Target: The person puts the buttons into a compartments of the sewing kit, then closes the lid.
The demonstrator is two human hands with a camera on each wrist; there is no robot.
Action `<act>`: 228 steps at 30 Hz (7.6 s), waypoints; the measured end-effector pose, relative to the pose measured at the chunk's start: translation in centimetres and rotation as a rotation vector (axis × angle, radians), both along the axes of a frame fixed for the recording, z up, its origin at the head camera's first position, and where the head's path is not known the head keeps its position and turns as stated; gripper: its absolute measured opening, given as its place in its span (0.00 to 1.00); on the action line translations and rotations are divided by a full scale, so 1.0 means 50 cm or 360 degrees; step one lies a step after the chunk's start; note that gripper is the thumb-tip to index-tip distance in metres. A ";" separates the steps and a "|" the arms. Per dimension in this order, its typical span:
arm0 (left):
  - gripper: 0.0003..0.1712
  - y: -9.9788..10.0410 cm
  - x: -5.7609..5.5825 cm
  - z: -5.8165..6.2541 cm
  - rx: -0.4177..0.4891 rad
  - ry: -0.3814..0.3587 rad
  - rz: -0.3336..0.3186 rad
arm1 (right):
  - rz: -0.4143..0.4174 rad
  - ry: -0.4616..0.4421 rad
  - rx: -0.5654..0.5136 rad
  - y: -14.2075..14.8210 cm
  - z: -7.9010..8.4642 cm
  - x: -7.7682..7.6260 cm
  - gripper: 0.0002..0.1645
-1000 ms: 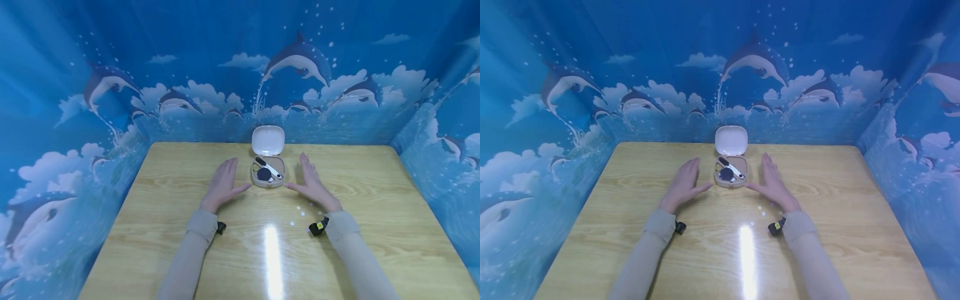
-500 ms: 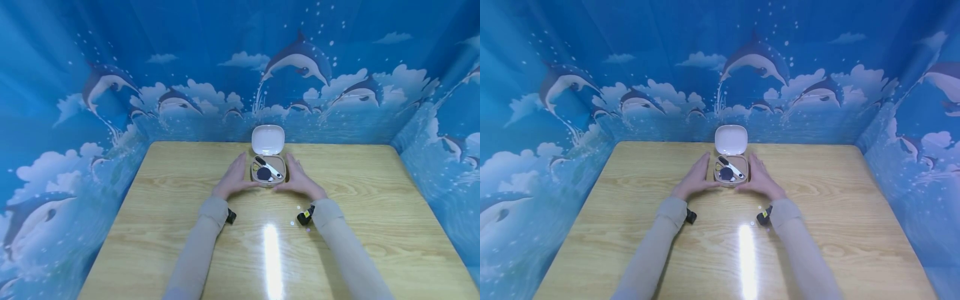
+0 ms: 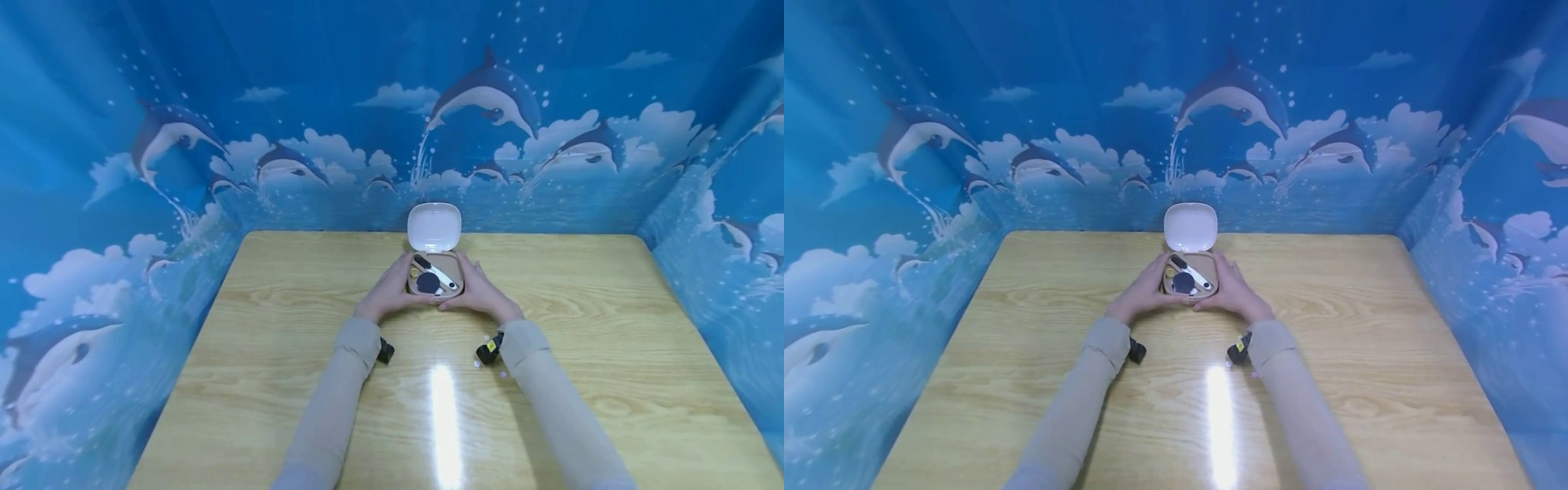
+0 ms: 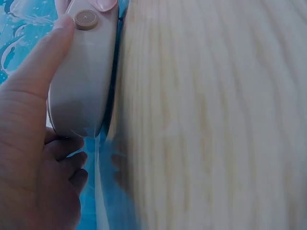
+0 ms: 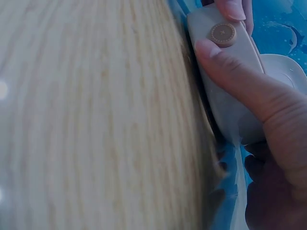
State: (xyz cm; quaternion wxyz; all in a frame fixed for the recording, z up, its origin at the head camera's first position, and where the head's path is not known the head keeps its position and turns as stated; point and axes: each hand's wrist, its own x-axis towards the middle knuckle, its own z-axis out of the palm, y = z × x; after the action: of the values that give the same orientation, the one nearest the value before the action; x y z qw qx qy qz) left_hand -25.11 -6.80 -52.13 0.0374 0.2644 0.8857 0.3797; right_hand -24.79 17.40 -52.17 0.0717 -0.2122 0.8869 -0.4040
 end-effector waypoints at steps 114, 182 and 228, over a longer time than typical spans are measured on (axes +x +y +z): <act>0.77 -0.071 0.296 -0.050 0.0339 -0.0109 0.0156 | -0.0007 -0.0302 -0.0084 -0.011 0.068 0.319 0.70; 0.78 -0.073 0.256 -0.043 0.0208 -0.0231 0.0151 | -0.0524 0.0019 -0.1418 0.184 -0.046 0.238 0.30; 0.79 -0.071 0.278 -0.064 0.0226 -0.0256 0.0182 | -0.0489 0.0407 -0.0434 0.131 -0.074 0.252 0.26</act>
State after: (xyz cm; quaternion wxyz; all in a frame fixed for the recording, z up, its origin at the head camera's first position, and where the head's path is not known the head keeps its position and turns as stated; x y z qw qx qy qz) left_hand -11.23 -10.36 -55.32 0.0678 0.1842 0.8644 0.4629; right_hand -12.18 23.93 -55.85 -0.1329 -0.1319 0.8480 -0.4958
